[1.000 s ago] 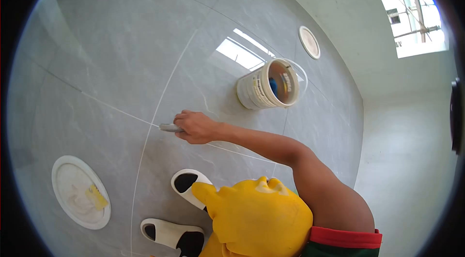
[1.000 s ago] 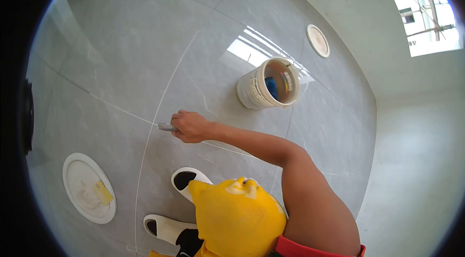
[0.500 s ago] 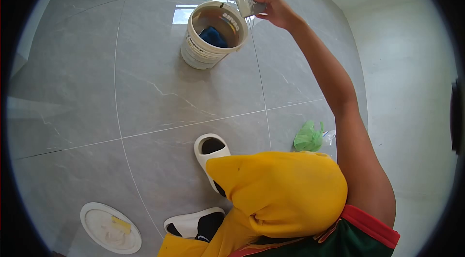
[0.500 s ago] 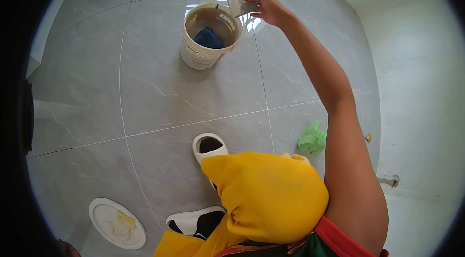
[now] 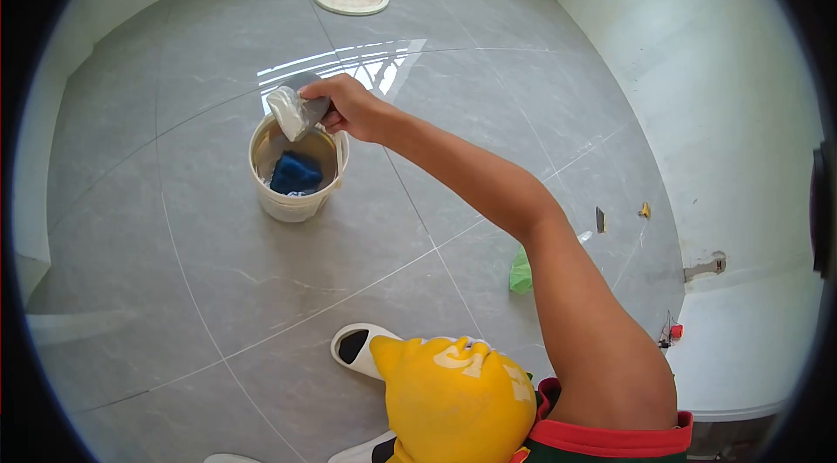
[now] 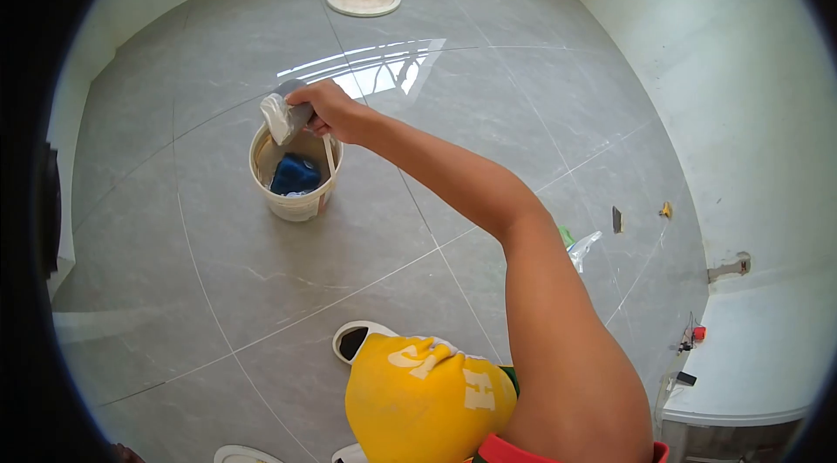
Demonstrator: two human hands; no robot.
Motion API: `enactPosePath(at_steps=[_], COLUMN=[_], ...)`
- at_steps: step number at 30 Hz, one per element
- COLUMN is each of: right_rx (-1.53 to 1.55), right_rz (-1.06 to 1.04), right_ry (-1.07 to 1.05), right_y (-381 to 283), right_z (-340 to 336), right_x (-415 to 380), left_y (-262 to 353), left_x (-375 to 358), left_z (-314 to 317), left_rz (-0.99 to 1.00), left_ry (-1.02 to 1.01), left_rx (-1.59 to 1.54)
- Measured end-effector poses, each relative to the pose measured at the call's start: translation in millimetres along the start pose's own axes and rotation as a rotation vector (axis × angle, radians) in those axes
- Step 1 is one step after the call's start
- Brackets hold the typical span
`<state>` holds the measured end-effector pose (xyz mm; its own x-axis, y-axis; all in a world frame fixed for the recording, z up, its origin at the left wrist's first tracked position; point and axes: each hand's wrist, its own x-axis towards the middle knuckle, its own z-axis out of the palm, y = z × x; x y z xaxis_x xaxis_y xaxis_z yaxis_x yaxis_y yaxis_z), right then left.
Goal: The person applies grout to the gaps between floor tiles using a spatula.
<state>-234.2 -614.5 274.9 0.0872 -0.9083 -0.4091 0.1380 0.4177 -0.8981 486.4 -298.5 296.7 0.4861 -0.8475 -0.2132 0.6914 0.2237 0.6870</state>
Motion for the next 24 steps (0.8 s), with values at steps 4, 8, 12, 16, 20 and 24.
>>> enactPosePath(at_steps=[4, 8, 12, 16, 20, 24], right_rx=[0.053, -0.024, -0.108, -0.143, -0.091, -0.063], right_rz=[-0.137, -0.210, -0.187, -0.162, -0.132, -0.141], right_ry=[0.094, 0.217, 0.343, 0.459, 0.625, 0.694], right_y=[-9.8, -31.4, -42.1, -27.8, -3.5, 8.4], right_z=[-46.4, -97.9, -166.1, -237.2, -309.3, -363.7], right_x=[-31.7, -68.7, -94.5, -109.3, -120.3, -141.7], left_y=[-25.6, -34.5, -63.3, -43.5, -46.3, -35.5], left_x=[13.9, 15.2, -18.4, -16.0, -31.4, -37.5], left_z=[33.3, 33.4, 75.5, 20.2, 18.2, 16.8], left_rz=[0.052, 0.049, 0.137, 0.177, 0.202, 0.246], left_ry=[0.133, 0.177, 0.363, 0.254, 0.364, 0.335], left_rx=[0.062, 0.113, 0.223, 0.398, 0.439, 0.476])
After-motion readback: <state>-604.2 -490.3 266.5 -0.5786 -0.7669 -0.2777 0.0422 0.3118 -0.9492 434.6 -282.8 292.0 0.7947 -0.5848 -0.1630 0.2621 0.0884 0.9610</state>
